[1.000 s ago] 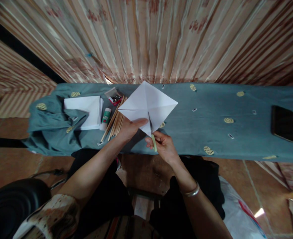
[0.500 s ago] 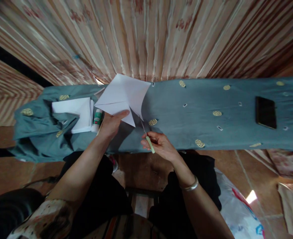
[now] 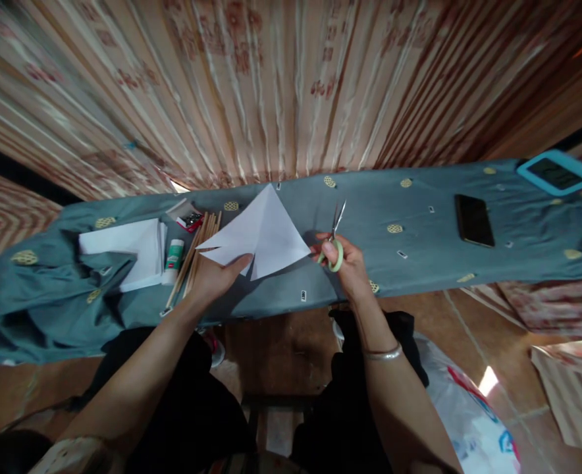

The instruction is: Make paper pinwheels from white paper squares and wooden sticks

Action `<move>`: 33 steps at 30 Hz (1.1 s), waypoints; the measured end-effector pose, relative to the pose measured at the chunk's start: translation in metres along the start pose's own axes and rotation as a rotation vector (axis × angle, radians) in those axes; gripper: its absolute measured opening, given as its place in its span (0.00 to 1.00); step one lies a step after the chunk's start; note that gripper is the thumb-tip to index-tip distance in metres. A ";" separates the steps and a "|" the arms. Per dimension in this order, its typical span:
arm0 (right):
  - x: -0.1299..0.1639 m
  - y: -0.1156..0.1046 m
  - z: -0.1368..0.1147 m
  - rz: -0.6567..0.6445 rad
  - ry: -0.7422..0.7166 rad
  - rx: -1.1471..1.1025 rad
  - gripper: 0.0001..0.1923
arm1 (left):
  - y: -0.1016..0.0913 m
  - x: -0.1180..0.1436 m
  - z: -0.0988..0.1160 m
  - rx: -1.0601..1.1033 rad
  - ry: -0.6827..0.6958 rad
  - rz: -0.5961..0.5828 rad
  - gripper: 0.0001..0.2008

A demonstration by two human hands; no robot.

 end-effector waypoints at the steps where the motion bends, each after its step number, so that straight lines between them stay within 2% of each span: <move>1: -0.003 0.001 -0.002 -0.007 -0.012 -0.014 0.29 | 0.004 0.003 0.002 0.006 0.008 -0.033 0.10; 5: -0.009 0.007 -0.003 -0.024 -0.033 0.025 0.27 | 0.015 0.009 0.006 0.097 0.058 -0.170 0.05; 9: -0.010 0.010 0.001 -0.027 -0.008 0.047 0.27 | 0.015 0.008 -0.002 0.061 0.035 -0.166 0.07; 12: -0.011 0.008 0.004 -0.008 0.018 0.030 0.25 | 0.016 0.007 -0.007 0.088 -0.045 -0.194 0.07; 14: -0.010 0.006 0.006 0.018 0.030 0.024 0.24 | 0.018 0.006 -0.011 0.215 -0.141 -0.232 0.10; 18: -0.008 0.001 0.014 0.142 0.057 -0.051 0.21 | 0.028 0.010 -0.012 0.687 -0.324 -0.334 0.22; 20: -0.006 0.000 0.021 0.220 0.084 -0.103 0.20 | 0.038 0.014 -0.011 0.848 -0.381 -0.393 0.24; 22: -0.004 0.002 0.027 0.268 0.105 -0.133 0.19 | 0.050 0.018 -0.012 0.912 -0.429 -0.418 0.22; 25: -0.002 0.012 0.031 0.287 0.120 -0.158 0.20 | 0.068 0.024 -0.018 0.919 -0.492 -0.420 0.21; 27: 0.000 0.019 0.032 0.280 0.133 -0.176 0.21 | 0.074 0.025 -0.022 0.898 -0.490 -0.374 0.22; 30: 0.000 0.031 0.030 0.218 0.128 -0.172 0.23 | 0.069 0.018 -0.028 0.868 -0.455 -0.250 0.26; 33: 0.002 0.044 0.026 0.085 0.123 -0.135 0.24 | 0.050 0.003 -0.027 0.849 -0.359 -0.130 0.26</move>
Point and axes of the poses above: each hand's wrist, its own x-axis away from the middle knuckle, its own y-axis out of the palm, z = x × y, the point moved 8 cm from there along -x, towards the middle knuckle, and after that the axes turned 13 degrees about -y, right-handed, at the moved point
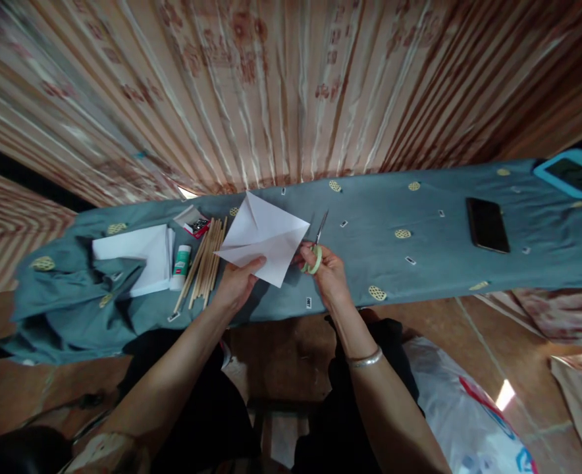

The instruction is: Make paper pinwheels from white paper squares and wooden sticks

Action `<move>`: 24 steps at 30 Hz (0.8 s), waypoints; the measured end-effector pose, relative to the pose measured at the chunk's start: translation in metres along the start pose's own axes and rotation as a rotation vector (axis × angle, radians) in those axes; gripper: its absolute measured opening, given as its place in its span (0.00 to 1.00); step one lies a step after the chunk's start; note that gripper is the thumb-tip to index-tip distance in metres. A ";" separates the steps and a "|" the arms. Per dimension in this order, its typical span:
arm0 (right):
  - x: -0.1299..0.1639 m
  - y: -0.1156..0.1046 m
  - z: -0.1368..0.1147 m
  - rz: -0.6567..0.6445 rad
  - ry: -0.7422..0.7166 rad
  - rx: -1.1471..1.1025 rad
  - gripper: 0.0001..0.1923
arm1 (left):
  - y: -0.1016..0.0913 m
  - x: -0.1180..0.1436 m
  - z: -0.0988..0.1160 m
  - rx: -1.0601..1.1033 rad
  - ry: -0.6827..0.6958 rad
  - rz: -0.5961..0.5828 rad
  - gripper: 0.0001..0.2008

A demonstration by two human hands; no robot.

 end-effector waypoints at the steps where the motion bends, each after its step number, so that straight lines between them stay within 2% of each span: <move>1: 0.002 0.005 0.000 -0.054 0.014 0.010 0.25 | -0.004 -0.002 0.009 -0.006 0.053 0.020 0.25; 6: 0.022 0.034 0.006 -0.384 0.122 0.049 0.29 | -0.017 -0.008 0.048 -0.005 0.254 0.076 0.27; 11: 0.038 0.055 0.008 -0.578 0.180 0.054 0.31 | -0.021 -0.007 0.063 -0.009 0.298 0.091 0.28; 16: 0.043 0.065 0.010 -0.645 0.198 0.003 0.31 | -0.011 -0.002 0.074 0.016 0.286 0.087 0.27; 20: 0.042 0.066 0.011 -0.618 0.161 -0.052 0.31 | 0.005 -0.006 0.085 -0.019 0.300 0.039 0.23; 24: 0.043 0.063 0.016 -0.581 0.132 -0.060 0.32 | 0.004 -0.015 0.087 -0.038 0.308 0.022 0.24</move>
Point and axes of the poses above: each hand's wrist, its own x-axis away from the middle knuckle, its own y-axis out of the palm, z = x × y, the point moved 8 cm from there along -x, towards the middle knuckle, and after that the axes turned 13 degrees about -y, right-handed, at the moved point
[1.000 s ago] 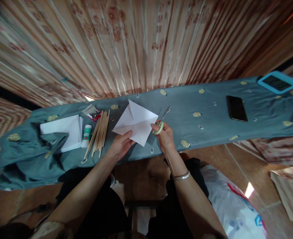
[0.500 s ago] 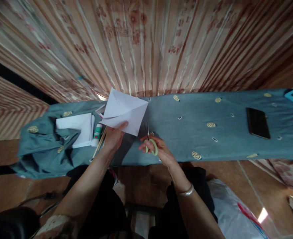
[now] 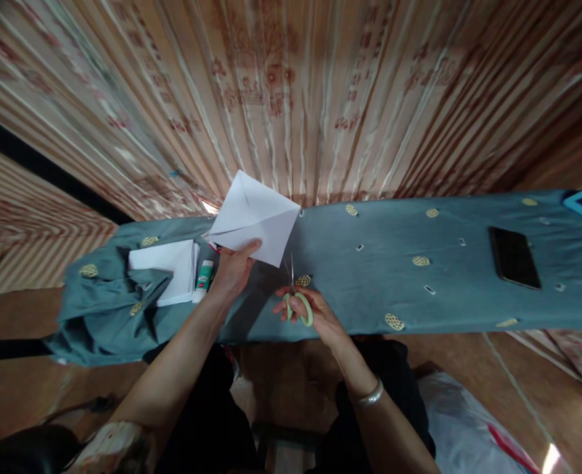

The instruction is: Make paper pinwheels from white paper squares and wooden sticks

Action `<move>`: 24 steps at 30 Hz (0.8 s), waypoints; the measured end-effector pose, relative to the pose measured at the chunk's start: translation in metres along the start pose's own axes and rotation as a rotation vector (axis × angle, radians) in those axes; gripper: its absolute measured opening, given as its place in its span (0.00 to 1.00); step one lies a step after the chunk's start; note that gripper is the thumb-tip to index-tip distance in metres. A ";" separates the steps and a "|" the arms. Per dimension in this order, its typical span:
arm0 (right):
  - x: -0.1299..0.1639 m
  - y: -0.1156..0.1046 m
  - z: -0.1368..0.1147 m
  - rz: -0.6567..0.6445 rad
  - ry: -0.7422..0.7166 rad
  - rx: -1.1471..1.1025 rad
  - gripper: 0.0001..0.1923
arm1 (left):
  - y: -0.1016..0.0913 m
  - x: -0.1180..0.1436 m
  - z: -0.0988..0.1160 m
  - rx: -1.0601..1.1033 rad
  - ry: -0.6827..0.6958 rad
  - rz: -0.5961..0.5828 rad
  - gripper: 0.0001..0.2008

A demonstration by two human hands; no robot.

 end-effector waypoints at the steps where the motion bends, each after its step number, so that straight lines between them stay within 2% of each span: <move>1: 0.002 0.000 0.002 0.002 0.005 0.011 0.31 | -0.003 -0.001 -0.002 0.005 0.004 0.002 0.24; 7: 0.006 0.020 0.004 -0.135 0.156 0.101 0.30 | -0.028 -0.001 -0.012 0.006 -0.027 0.088 0.24; 11: -0.011 0.033 -0.004 -0.249 0.190 0.132 0.32 | -0.036 -0.005 -0.002 0.049 0.011 0.110 0.22; 15: -0.024 0.034 0.001 -0.312 0.211 0.161 0.33 | -0.043 -0.008 0.009 0.072 0.052 0.142 0.22; 18: -0.024 0.031 0.011 -0.304 0.159 0.169 0.33 | -0.044 -0.007 0.009 0.072 0.054 0.155 0.23; 20: -0.021 0.027 0.016 -0.248 0.120 0.147 0.32 | -0.042 -0.007 0.005 0.088 0.031 0.143 0.24; 24: -0.012 0.026 0.019 -0.206 0.098 0.106 0.30 | -0.038 -0.004 -0.008 0.082 -0.019 0.133 0.20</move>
Point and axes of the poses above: each hand's wrist, its own x-axis away from the middle knuckle, its own y-axis out of the palm, z = x × y, the point moved 8 cm from there along -x, towards the middle knuckle, and after that the axes turned 13 degrees about -y, right-handed, at the moved point
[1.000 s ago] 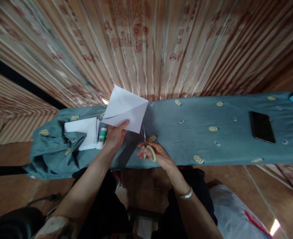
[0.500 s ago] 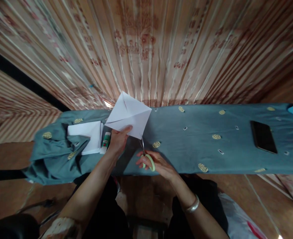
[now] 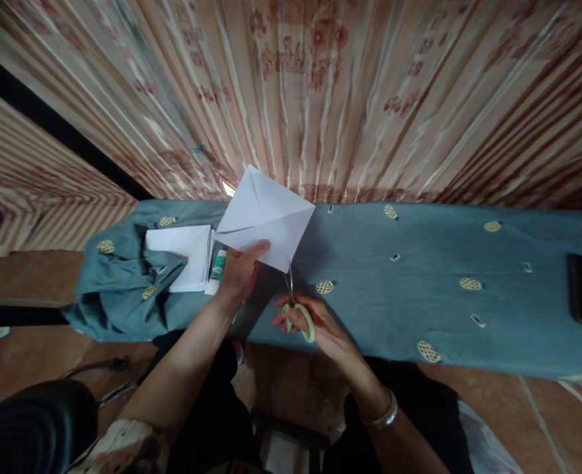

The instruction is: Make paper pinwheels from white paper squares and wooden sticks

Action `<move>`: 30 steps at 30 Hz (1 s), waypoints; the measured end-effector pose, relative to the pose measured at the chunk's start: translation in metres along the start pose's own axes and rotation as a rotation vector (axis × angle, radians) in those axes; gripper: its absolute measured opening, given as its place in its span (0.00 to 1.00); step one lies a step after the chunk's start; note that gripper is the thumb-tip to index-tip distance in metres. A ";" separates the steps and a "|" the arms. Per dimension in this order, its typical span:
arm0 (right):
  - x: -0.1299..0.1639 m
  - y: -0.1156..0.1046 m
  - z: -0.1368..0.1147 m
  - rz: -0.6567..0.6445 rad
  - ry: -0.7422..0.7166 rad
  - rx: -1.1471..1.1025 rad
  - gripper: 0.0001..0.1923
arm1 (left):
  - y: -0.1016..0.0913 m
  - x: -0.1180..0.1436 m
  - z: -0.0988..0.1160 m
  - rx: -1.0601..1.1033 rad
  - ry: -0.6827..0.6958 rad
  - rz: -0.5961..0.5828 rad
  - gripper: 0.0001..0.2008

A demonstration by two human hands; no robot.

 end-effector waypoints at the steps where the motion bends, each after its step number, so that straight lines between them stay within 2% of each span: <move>1: 0.001 0.001 -0.001 -0.012 0.002 0.000 0.30 | 0.001 0.001 -0.002 -0.006 -0.003 0.000 0.19; 7: 0.001 -0.006 -0.008 0.017 0.000 0.050 0.30 | 0.007 0.007 -0.007 -0.030 -0.013 -0.032 0.21; 14: 0.001 -0.010 0.001 0.055 0.032 0.023 0.28 | 0.010 0.013 -0.010 -0.062 -0.022 -0.053 0.12; 24: 0.001 -0.008 0.001 0.085 0.045 0.005 0.26 | 0.009 0.013 -0.011 -0.084 -0.028 -0.053 0.18; 30: 0.002 -0.008 -0.002 0.088 0.064 0.042 0.27 | 0.009 0.014 -0.011 -0.111 -0.035 -0.060 0.11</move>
Point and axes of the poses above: each hand's wrist, its own x-axis away from the middle knuckle, its own y-axis out of the palm, z = x × y, the point moved 8 cm from there along -x, towards the middle knuckle, and after that the axes turned 13 degrees about -y, right-handed, at the moved point
